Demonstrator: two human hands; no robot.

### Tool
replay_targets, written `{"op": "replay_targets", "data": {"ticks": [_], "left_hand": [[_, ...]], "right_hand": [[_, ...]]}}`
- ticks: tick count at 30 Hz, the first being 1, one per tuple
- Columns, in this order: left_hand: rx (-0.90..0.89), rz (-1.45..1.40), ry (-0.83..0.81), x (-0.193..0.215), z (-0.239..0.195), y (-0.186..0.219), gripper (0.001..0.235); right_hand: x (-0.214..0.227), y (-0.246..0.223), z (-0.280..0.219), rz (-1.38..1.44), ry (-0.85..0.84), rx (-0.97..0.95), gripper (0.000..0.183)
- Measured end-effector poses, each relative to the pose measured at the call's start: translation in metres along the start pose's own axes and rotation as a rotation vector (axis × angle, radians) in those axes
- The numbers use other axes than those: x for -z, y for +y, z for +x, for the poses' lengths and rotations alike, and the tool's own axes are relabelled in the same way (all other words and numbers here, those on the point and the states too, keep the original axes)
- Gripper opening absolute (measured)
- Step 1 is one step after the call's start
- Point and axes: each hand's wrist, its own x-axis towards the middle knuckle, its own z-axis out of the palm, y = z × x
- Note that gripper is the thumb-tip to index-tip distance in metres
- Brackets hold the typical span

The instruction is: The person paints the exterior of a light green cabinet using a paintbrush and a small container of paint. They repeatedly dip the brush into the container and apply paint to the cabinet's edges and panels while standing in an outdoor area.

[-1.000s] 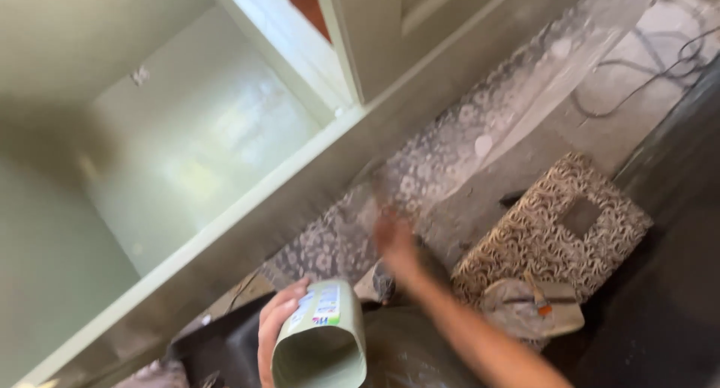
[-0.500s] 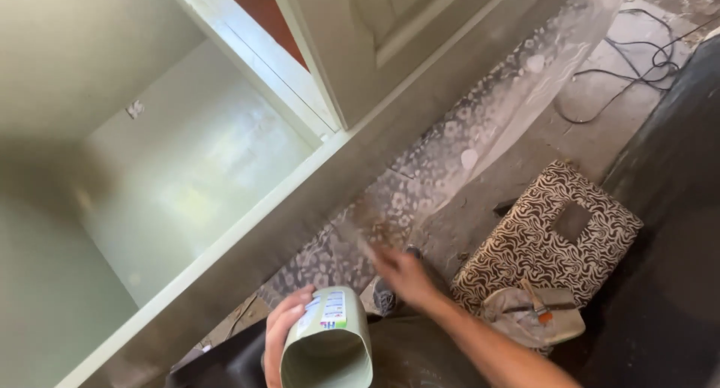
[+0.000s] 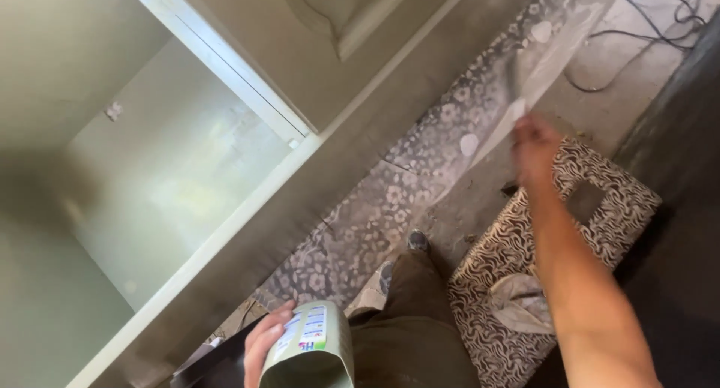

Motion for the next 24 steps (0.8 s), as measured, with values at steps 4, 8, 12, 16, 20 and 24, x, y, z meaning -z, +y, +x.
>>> {"op": "replay_targets", "data": {"ticks": [4,8,12,16,20,24], "left_hand": [[0.022,-0.01,0.017,-0.011,0.01,0.009,0.042],[-0.015,-0.061,-0.024,-0.011,0.02,0.004,0.04],[0.032,-0.067,-0.093,-0.018,0.02,0.02,0.037],[-0.001,-0.073,-0.071,-0.013,0.019,0.021,0.038],[-0.004,-0.062,-0.062,-0.009,0.012,0.016,0.038],[0.037,-0.103,0.006,-0.023,0.021,0.033,0.033]], "right_hand": [[-0.101,0.016,-0.182,-0.502,-0.446,0.091,0.026],[-0.099,-0.051,-0.272,0.025,-0.938,0.209,0.033],[-0.048,-0.188,-0.168,-0.63,-1.093,-0.3,0.028],[-0.003,0.04,0.054,0.135,-0.349,0.267,0.049],[-0.017,-0.06,-0.016,0.115,0.054,0.149,0.032],[-0.108,0.156,-0.179,-0.609,-0.356,0.552,0.023]]}}
